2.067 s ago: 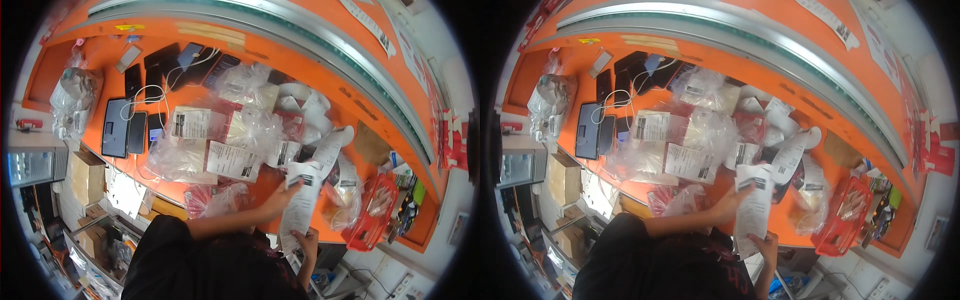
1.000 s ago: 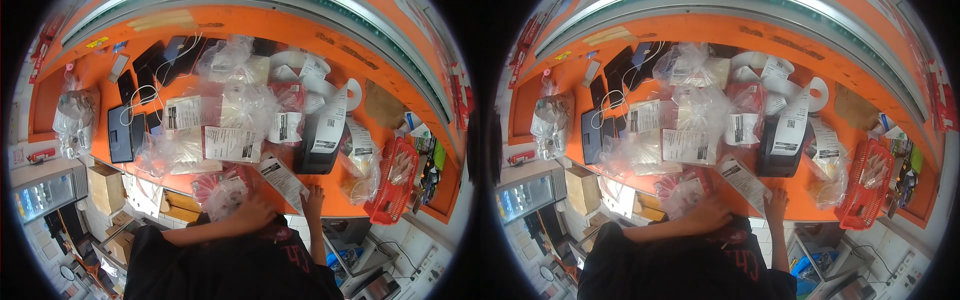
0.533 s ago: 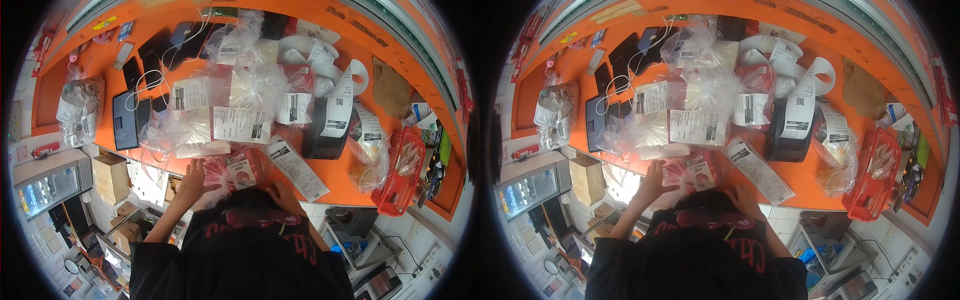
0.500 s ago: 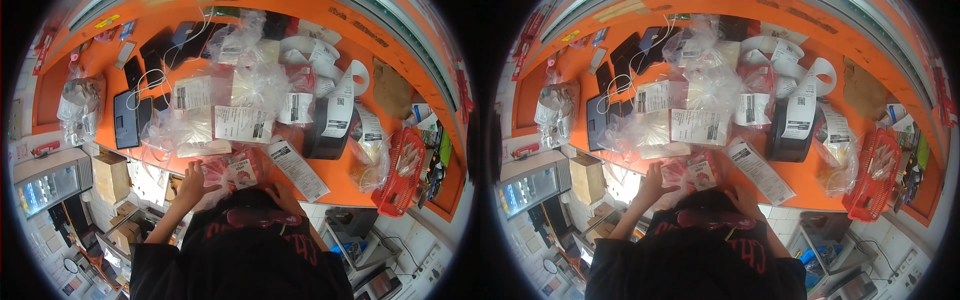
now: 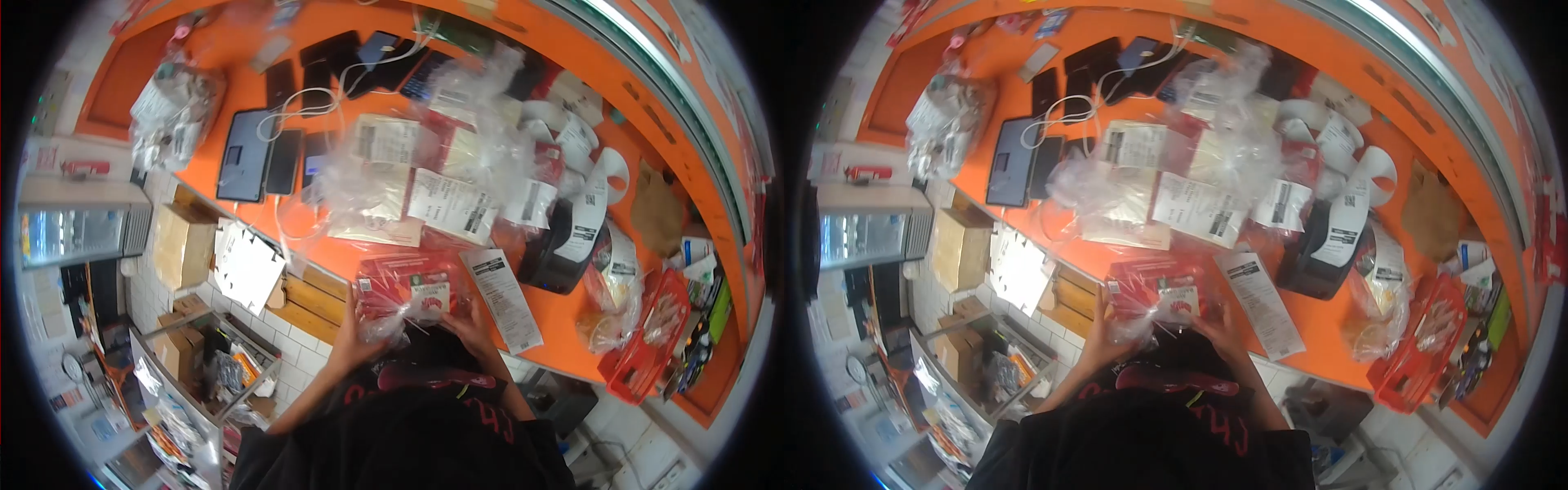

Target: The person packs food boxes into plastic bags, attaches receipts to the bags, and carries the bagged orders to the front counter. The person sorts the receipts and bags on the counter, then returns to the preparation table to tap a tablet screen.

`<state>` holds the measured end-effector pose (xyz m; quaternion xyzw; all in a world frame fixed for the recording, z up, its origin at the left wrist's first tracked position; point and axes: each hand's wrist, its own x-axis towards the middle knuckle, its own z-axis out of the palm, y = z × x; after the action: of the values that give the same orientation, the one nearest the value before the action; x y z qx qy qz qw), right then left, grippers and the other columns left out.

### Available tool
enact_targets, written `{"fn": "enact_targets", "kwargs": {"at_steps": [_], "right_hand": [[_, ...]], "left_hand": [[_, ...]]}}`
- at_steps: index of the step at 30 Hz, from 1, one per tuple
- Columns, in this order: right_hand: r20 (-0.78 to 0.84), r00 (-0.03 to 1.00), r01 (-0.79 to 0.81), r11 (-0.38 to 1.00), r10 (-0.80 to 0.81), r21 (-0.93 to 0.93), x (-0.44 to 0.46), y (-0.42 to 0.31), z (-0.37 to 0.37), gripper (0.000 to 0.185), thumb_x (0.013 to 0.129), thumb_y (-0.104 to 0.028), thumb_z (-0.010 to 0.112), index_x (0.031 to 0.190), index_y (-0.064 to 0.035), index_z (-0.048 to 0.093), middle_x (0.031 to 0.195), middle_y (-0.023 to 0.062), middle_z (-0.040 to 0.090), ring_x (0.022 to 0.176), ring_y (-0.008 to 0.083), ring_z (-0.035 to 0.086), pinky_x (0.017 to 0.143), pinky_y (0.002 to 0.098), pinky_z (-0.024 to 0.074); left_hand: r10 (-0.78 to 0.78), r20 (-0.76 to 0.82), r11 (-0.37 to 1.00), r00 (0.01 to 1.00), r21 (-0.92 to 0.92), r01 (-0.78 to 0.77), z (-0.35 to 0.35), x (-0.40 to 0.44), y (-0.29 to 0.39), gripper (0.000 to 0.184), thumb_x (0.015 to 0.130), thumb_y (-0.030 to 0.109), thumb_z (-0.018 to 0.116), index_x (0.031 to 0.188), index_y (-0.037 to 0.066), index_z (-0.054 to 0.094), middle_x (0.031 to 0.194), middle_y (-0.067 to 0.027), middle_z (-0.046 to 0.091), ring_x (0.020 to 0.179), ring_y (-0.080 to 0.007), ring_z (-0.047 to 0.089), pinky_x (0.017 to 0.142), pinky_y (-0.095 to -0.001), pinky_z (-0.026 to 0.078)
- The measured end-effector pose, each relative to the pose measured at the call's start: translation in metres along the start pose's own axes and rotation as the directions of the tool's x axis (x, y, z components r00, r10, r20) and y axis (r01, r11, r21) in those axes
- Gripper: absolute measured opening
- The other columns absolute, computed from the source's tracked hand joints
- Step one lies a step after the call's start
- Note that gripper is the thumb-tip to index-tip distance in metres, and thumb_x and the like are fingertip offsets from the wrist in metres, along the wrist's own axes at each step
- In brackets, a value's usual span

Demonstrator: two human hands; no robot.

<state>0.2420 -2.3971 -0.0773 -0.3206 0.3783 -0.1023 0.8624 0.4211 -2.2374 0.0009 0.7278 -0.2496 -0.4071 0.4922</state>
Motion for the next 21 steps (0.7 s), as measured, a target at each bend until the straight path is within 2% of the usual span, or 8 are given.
{"fn": "enact_targets", "kwargs": {"at_steps": [6,8,12,14,16,17,20,21], "right_hand": [[0.256,0.966,0.09,0.981,-0.044,-0.169,-0.015,-0.028,0.025,0.06,0.079,0.004,0.057,0.129,-0.0035,0.024,0.129,0.0102,0.032,0.119,0.0194,0.035,0.096,0.0341,0.0358],[0.366,0.931,0.143,0.917,0.003,-0.372,0.005,-0.012,0.004,0.06,0.079,0.004,0.057,0.129,-0.0035,0.025,0.127,0.01,0.035,0.118,0.0189,0.035,0.096,0.034,0.0357],[0.657,0.731,0.248,0.825,0.184,-0.508,0.018,-0.004,0.054,0.056,0.078,0.003,0.058,0.127,-0.0064,0.031,0.116,0.0088,0.044,0.101,0.0151,0.052,0.083,0.0263,0.0451],[0.642,0.631,0.209,0.702,0.435,-0.681,0.029,0.027,0.075,0.054,0.079,0.001,0.059,0.126,-0.0058,0.034,0.112,0.0104,0.046,0.09,0.0145,0.057,0.075,0.0253,0.0491],[0.682,0.393,0.369,0.574,0.617,-0.731,0.02,0.058,0.11,0.055,0.078,-0.005,0.061,0.126,-0.0043,0.035,0.11,0.0133,0.047,0.084,0.0146,0.058,0.067,0.0263,0.0514],[0.708,0.274,0.631,0.434,0.65,-0.643,0.009,0.077,0.127,0.055,0.077,-0.008,0.062,0.125,-0.0032,0.036,0.109,0.0152,0.047,0.083,0.0156,0.059,0.065,0.0268,0.0514],[0.72,-0.091,0.973,0.217,0.688,-0.084,-0.026,0.141,0.15,0.057,0.076,-0.018,0.062,0.125,-0.0018,0.038,0.107,0.0222,0.047,0.091,0.0291,0.055,0.076,0.034,0.0474],[0.631,-0.091,0.985,0.162,0.77,-0.055,-0.037,0.163,0.154,0.056,0.075,-0.02,0.063,0.123,-0.0034,0.04,0.108,0.0236,0.047,0.097,0.0343,0.051,0.083,0.0375,0.043]], "left_hand": [[-0.013,-0.262,0.998,0.965,-0.056,-0.001,0.015,-0.067,-0.017,0.12,0.057,0.003,0.077,0.136,0.008,-0.014,0.142,-0.018,0.009,0.127,-0.0279,0.027,0.1,-0.0411,0.032],[-0.06,-0.376,0.961,0.925,-0.273,-0.048,0.029,-0.098,-0.031,0.118,0.06,0.009,0.077,0.136,0.007,-0.013,0.14,-0.0194,0.016,0.125,-0.0263,0.03,0.1,-0.0389,0.032],[-0.371,-0.498,0.918,0.784,-0.069,0.391,0.068,-0.171,-0.1,0.086,0.076,0.035,0.061,0.136,-0.001,0.011,0.132,-0.0195,0.036,0.106,-0.0214,0.049,0.086,-0.029,0.043],[-0.276,-0.54,0.933,0.795,-0.349,0.087,0.098,-0.211,-0.121,0.066,0.082,0.036,0.051,0.129,-0.006,0.029,0.125,-0.0183,0.044,0.09,-0.0186,0.056,0.077,-0.0286,0.047],[-0.622,-0.274,0.543,0.734,-0.825,0.153,0.125,-0.248,-0.141,0.058,0.085,0.036,0.048,0.124,-0.006,0.037,0.106,-0.0144,0.058,0.083,-0.0228,0.058,0.078,-0.035,0.046],[-0.624,-0.251,0.357,0.74,-0.934,-0.016,0.143,-0.267,-0.15,0.052,0.087,0.034,0.046,0.121,-0.005,0.04,0.106,-0.0142,0.058,0.082,-0.0201,0.058,0.074,-0.032,0.048],[-0.502,-0.422,0.058,0.755,-0.887,-0.458,0.188,-0.313,-0.191,0.038,0.088,0.025,0.043,0.115,-0.002,0.047,0.105,-0.0137,0.058,0.079,-0.0136,0.06,0.06,-0.0218,0.049],[-0.652,-0.479,0.007,0.588,-0.779,-0.627,0.188,-0.316,-0.181,0.032,0.088,0.022,0.044,0.11,0.0,0.049,0.101,-0.0132,0.059,0.067,-0.0134,0.059,0.046,-0.0191,0.045]]}}
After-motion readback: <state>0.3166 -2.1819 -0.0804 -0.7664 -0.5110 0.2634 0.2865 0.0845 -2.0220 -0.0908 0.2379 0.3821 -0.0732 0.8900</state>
